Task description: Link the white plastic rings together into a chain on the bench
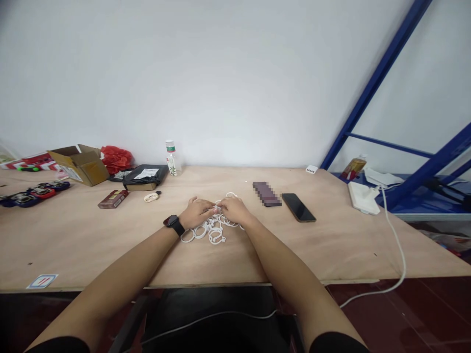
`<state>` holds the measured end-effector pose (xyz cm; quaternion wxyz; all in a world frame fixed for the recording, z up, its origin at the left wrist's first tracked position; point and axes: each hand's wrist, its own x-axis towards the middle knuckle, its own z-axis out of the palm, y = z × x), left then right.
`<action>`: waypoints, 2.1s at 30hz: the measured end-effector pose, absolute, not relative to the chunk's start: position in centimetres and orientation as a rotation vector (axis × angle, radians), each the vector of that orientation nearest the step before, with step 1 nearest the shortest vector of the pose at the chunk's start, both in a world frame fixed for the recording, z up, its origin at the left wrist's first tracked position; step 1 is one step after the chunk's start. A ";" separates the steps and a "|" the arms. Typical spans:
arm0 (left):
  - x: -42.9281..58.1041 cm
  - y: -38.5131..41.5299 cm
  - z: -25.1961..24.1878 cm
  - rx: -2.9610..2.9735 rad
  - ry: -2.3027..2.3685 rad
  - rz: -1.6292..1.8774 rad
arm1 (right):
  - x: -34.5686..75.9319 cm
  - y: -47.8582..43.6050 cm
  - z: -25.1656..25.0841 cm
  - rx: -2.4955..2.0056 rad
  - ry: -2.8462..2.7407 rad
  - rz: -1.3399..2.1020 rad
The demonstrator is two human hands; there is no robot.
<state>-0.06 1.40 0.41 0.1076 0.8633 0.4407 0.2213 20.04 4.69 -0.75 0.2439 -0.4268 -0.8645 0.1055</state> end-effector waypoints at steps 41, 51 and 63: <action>0.1 1.8 0.1 2.420 1.289 1.290 | 18.8 2.4 0.8 -0.946 -1.925 0.407; -0.2 1.9 0.1 2.417 1.380 1.282 | 20.0 5.1 0.2 -1.132 -1.658 0.399; 0.1 1.7 0.3 2.439 1.522 0.678 | 24.2 7.3 -1.5 -1.521 -1.974 0.328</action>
